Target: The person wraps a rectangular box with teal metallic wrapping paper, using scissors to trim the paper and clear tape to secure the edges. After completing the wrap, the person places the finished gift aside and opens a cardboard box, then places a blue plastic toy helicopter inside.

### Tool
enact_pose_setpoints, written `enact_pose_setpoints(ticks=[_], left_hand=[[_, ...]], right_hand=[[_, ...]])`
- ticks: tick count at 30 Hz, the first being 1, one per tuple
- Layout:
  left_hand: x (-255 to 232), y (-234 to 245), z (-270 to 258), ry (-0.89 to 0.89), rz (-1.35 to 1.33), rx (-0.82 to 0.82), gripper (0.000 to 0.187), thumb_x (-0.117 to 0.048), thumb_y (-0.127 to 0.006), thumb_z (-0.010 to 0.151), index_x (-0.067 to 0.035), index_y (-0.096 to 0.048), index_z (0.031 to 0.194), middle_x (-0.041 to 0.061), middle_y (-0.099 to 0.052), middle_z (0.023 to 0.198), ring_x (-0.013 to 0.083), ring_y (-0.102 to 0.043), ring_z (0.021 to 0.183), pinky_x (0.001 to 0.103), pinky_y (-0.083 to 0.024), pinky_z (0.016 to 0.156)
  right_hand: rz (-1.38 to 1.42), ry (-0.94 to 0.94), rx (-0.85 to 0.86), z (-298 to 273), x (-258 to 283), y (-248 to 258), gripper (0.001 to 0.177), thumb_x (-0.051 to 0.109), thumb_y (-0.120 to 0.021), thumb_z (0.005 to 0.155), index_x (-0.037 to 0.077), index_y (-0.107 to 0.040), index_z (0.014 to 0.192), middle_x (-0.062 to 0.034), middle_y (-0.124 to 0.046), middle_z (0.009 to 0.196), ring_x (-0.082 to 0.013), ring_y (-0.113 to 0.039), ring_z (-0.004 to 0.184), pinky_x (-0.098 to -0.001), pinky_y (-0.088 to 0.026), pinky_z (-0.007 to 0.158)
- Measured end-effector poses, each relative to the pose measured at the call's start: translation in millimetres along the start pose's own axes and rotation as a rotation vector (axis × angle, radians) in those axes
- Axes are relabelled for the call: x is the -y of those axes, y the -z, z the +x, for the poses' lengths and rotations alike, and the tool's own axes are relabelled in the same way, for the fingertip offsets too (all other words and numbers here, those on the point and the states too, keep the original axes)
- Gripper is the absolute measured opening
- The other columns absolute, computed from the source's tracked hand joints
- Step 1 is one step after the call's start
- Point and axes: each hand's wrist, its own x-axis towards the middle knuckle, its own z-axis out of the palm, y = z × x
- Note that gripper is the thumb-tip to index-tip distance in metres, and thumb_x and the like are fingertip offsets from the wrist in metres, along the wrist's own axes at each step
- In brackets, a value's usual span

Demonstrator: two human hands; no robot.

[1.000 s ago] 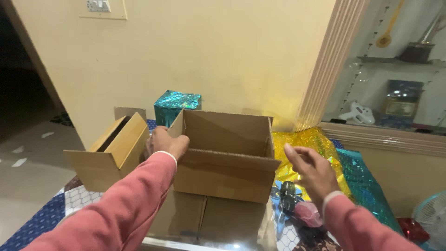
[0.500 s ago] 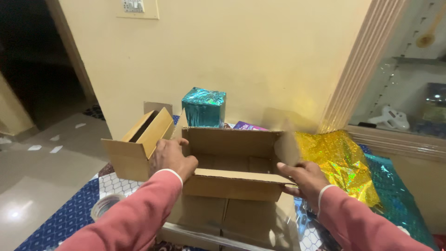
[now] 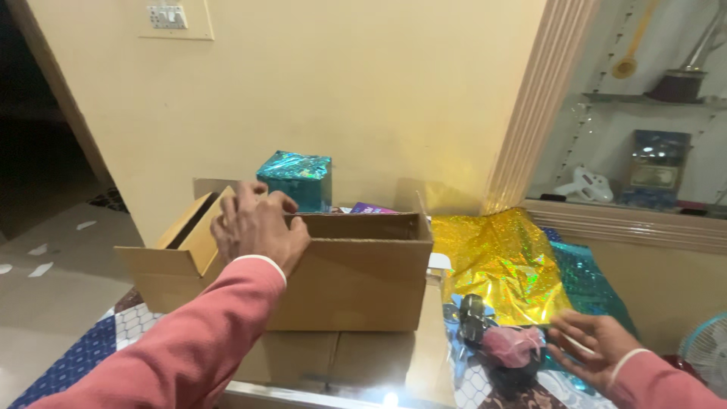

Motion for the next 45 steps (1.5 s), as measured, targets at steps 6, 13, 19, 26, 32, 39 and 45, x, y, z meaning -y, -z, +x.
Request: enact_pose_setpoints(ticks=[6, 13, 19, 26, 32, 39, 45], left_hand=[[-51.3, -9.9, -25.1, -0.273, -0.095, -0.077, 0.009, -0.023, -0.075, 0.075, -0.021, -0.078, 0.083, 0.005, -0.056, 0.127, 0.0265, -0.048, 0.127, 0.059, -0.022, 0.117], [-83.5, -19.9, -62.5, -0.352, -0.153, -0.145, 0.018, -0.016, -0.075, 0.074, -0.018, -0.077, 0.091, 0.006, -0.059, 0.122, 0.0267, -0.051, 0.128, 0.062, -0.021, 0.116], [-73.1, -22.8, -76.7, -0.388, -0.236, -0.079, 0.023, -0.015, -0.073, 0.076, -0.014, -0.077, 0.099, 0.007, -0.064, 0.116, 0.0267, -0.060, 0.117, 0.057, -0.030, 0.114], [-49.7, -6.7, -81.2, -0.398, -0.326, -0.042, 0.014, -0.011, -0.070, 0.076, -0.014, -0.079, 0.086, 0.007, -0.067, 0.114, 0.0265, -0.062, 0.114, 0.047, -0.042, 0.108], [-36.9, 16.0, -74.8, -0.327, -0.318, -0.019, 0.012, -0.011, -0.070, 0.077, -0.015, -0.079, 0.085, 0.004, -0.066, 0.113, 0.0255, -0.061, 0.115, 0.045, -0.044, 0.104], [-62.4, 1.7, -59.1, -0.451, -0.305, -0.160, 0.012, -0.009, -0.075, 0.075, -0.015, -0.076, 0.086, 0.005, -0.064, 0.106, 0.0264, -0.060, 0.109, 0.049, -0.041, 0.101], [-110.4, -22.0, -72.3, -0.719, -0.441, -0.235, 0.011, -0.011, -0.076, 0.084, -0.013, -0.074, 0.094, 0.003, -0.064, 0.106, 0.0263, -0.059, 0.107, 0.046, -0.042, 0.094]], right_hand=[[-0.010, 0.036, -0.070, 27.6, 11.5, 74.2, 0.025, 0.014, -0.062, 0.098, 0.011, -0.064, 0.122, -0.0038, -0.067, 0.117, -0.0192, -0.063, 0.104, -0.0423, -0.057, 0.092], [-0.160, -0.071, -0.035, 6.1, -10.0, 82.7, 0.028, 0.016, -0.067, 0.094, 0.011, -0.066, 0.122, -0.0066, -0.071, 0.125, -0.0207, -0.064, 0.110, -0.0449, -0.057, 0.096], [-0.405, -0.254, 0.288, 9.1, -49.5, 1.9, 0.039, 0.028, -0.071, 0.087, 0.015, -0.069, 0.124, -0.0001, -0.074, 0.127, -0.0246, -0.065, 0.111, -0.0473, -0.054, 0.095], [-0.328, -0.436, 0.378, 16.4, -93.5, -82.1, 0.067, 0.070, -0.055, 0.091, 0.012, -0.065, 0.123, -0.0159, -0.058, 0.112, -0.0381, -0.049, 0.097, -0.0678, -0.042, 0.093], [-0.238, -0.474, 0.343, -3.6, -88.9, -113.0, 0.059, 0.063, -0.058, 0.090, 0.011, -0.058, 0.117, -0.0175, -0.064, 0.109, -0.0438, -0.058, 0.101, -0.0696, -0.042, 0.092], [-0.115, -0.475, 0.338, 3.8, -89.0, -98.3, 0.051, 0.053, -0.071, 0.081, 0.012, -0.063, 0.110, -0.0137, -0.062, 0.103, -0.0387, -0.055, 0.099, -0.0601, -0.048, 0.088], [0.007, -0.534, 0.318, 45.4, -103.8, -77.2, 0.040, 0.042, -0.078, 0.087, 0.008, -0.066, 0.104, -0.0067, -0.063, 0.101, -0.0253, -0.059, 0.101, -0.0510, -0.052, 0.090]])
